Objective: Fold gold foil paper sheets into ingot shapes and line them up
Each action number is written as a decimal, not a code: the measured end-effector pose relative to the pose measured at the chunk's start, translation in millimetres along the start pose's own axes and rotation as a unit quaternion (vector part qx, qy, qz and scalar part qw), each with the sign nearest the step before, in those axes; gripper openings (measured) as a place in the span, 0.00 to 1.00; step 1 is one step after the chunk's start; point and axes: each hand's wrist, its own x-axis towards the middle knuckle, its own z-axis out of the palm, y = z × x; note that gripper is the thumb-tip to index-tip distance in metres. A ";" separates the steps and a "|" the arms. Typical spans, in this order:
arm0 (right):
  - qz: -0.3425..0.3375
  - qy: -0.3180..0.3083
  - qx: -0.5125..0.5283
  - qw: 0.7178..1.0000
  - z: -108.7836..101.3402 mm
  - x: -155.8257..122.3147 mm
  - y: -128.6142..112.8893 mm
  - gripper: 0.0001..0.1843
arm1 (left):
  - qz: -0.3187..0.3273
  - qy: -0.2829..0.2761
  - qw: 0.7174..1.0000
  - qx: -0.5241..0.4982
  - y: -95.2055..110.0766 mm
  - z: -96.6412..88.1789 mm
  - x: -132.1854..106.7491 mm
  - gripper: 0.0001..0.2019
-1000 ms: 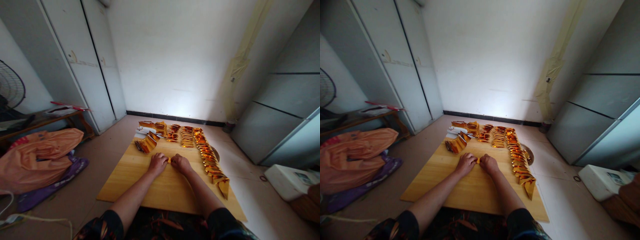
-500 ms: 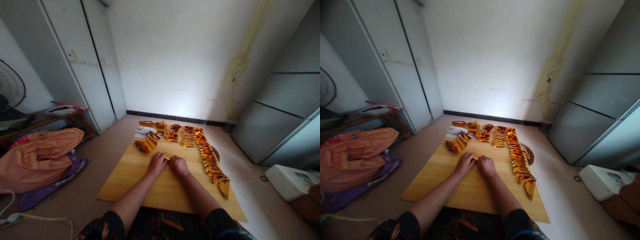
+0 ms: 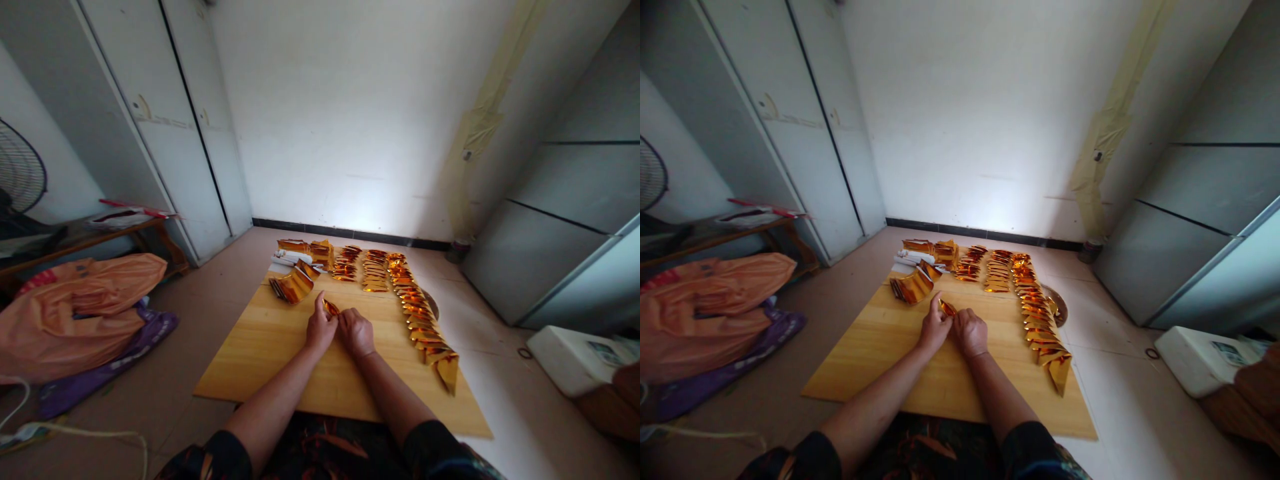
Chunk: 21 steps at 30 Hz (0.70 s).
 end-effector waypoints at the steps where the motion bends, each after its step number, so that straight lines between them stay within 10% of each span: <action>1: 0.006 0.004 0.001 1.000 1.2 -0.3 0.5 0.15 | -0.009 -0.003 1.000 0.009 1.6 0.5 0.1 0.37; 21: 0.042 0.059 -0.007 0.997 17.1 2.9 9.1 0.16 | -0.004 -0.015 0.999 0.031 4.6 -2.8 -2.9 0.40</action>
